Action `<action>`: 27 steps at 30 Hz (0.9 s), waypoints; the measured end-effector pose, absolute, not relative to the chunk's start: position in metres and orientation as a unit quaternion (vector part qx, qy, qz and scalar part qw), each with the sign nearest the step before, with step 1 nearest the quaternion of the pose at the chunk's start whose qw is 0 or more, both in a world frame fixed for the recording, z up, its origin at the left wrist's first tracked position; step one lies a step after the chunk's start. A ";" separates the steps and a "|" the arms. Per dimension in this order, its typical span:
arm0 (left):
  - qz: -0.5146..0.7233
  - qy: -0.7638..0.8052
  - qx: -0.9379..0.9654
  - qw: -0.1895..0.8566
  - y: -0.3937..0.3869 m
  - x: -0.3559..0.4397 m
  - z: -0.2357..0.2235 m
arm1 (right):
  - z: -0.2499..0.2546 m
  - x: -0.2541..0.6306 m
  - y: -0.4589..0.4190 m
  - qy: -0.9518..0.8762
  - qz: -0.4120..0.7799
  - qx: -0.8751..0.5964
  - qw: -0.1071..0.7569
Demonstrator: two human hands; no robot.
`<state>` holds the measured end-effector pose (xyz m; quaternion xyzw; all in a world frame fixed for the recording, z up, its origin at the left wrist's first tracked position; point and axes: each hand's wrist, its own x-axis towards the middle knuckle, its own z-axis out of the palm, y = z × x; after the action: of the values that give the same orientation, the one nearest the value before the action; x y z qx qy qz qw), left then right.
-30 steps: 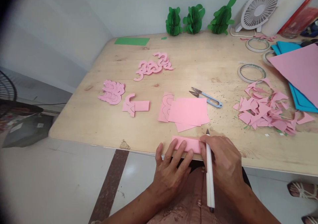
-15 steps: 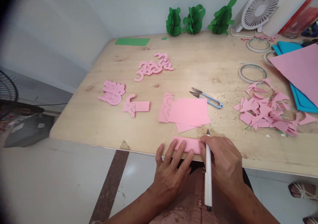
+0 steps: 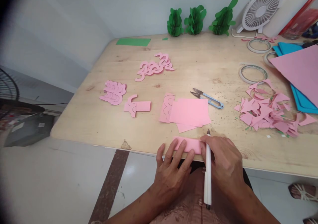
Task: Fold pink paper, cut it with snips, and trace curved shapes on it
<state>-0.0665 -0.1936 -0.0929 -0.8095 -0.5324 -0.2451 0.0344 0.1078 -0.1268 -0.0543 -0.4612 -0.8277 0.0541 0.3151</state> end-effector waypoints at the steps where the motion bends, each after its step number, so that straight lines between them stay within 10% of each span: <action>1: -0.244 -0.533 -0.809 0.036 -0.194 -0.066 -0.093 | -0.054 0.108 -0.127 -0.827 0.055 -0.462 0.316; 27: -0.225 -0.538 -0.811 0.051 -0.194 -0.065 -0.094 | -0.055 0.107 -0.126 -0.827 0.045 -0.455 0.327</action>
<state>-0.0653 -0.1944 -0.0942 -0.8108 -0.5379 -0.2249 0.0512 0.1072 -0.1259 -0.0551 -0.4554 -0.8268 0.0450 0.3270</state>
